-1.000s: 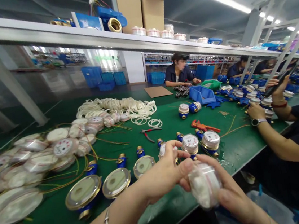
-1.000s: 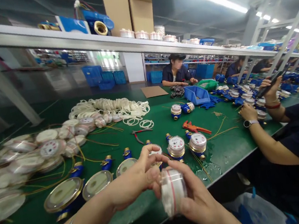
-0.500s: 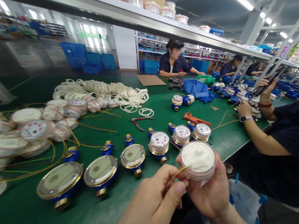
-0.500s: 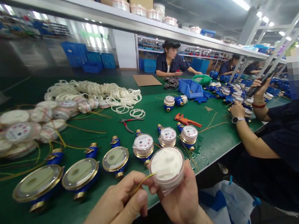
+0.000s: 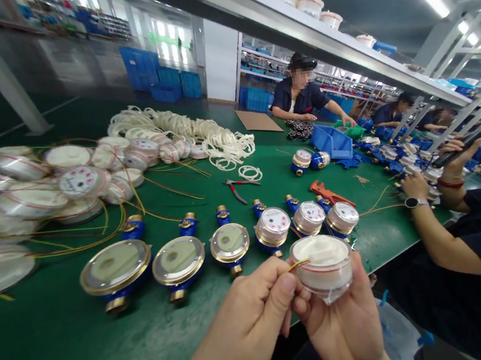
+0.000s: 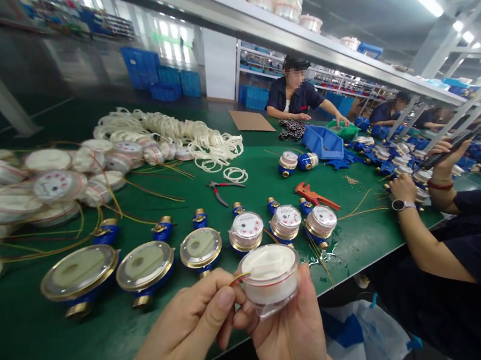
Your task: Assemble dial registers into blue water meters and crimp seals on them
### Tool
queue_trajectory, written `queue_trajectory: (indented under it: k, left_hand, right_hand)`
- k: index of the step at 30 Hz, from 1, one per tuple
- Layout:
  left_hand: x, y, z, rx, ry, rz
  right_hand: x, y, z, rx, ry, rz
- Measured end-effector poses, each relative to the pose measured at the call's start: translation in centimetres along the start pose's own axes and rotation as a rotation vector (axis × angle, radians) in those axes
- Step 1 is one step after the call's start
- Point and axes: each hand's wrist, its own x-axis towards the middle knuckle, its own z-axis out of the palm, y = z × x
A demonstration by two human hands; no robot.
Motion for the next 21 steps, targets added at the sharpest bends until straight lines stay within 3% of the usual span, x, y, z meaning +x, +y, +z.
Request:
queue_trajectory:
  k: [6,11,16,21]
  left_hand:
    - [-1.1,-2.4,-0.4,-0.001,0.056,-0.024]
    - [-1.7,-6.1,-0.5,-0.024,0.139,-0.067]
    - [-1.8,-8.6,-1.3,0.027,0.167,-0.153]
    - [-2.9,-9.0,-1.7,0.111,0.094,-0.239]
  right_hand:
    - [1.2,-0.3,-0.6,-0.204,-0.006,-0.006]
    - [5.6,-2.0,0.5,-0.774,-0.118,-0.081]
    - [12.6,-2.5,2.7,-1.357,-0.401,0.138]
    - [18.1,-1.1,2.1,-1.544,-0.524,0.327]
